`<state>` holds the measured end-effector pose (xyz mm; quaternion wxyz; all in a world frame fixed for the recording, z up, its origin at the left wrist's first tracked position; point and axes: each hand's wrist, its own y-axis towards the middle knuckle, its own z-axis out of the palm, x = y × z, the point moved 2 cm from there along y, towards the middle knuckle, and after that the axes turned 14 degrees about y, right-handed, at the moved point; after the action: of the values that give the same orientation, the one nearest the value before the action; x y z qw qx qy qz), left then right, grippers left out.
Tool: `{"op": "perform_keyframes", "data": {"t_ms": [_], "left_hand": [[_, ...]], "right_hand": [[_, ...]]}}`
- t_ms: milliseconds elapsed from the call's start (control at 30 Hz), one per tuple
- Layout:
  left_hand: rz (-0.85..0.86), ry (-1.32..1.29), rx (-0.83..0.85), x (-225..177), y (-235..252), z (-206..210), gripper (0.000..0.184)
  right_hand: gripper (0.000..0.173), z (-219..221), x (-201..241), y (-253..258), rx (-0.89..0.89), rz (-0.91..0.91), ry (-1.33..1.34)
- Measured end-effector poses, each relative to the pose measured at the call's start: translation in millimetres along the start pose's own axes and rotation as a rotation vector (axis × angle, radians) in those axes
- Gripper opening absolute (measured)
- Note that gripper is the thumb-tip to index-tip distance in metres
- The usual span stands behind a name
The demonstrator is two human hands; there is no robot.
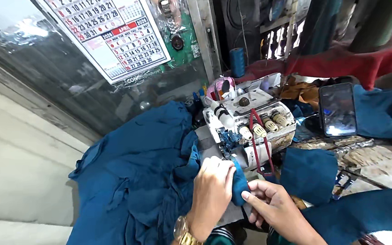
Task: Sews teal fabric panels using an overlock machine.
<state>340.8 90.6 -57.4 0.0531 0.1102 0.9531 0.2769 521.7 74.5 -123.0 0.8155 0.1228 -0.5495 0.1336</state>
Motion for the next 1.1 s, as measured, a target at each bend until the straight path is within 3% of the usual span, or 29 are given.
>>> {"op": "perform_keyframes", "data": {"t_ms": [467,600,700,833,1000,1100], "left_hand": [[0.076,0.018,-0.013,27,-10,-1,0.022],[-0.068,-0.153,-0.037,13,-10,-26,0.019],[-0.163,-0.127,-0.064,0,-18,-8,0.021],[-0.160,-0.039,-0.122,7,-15,12,0.020],[-0.121,-0.028,0.002,42,31,17,0.016],[-0.172,0.058,0.116,49,38,19,0.022]], "right_hand": [[0.018,4,5,14,-0.099,0.005,-0.041],[0.018,3,3,9,-0.103,-0.018,-0.030],[0.017,6,0,8,-0.121,-0.046,0.005],[0.017,8,5,14,-0.166,-0.064,0.004],[0.035,23,4,55,-0.322,-0.088,-0.035],[0.034,29,5,60,-0.299,-0.141,-0.067]]}}
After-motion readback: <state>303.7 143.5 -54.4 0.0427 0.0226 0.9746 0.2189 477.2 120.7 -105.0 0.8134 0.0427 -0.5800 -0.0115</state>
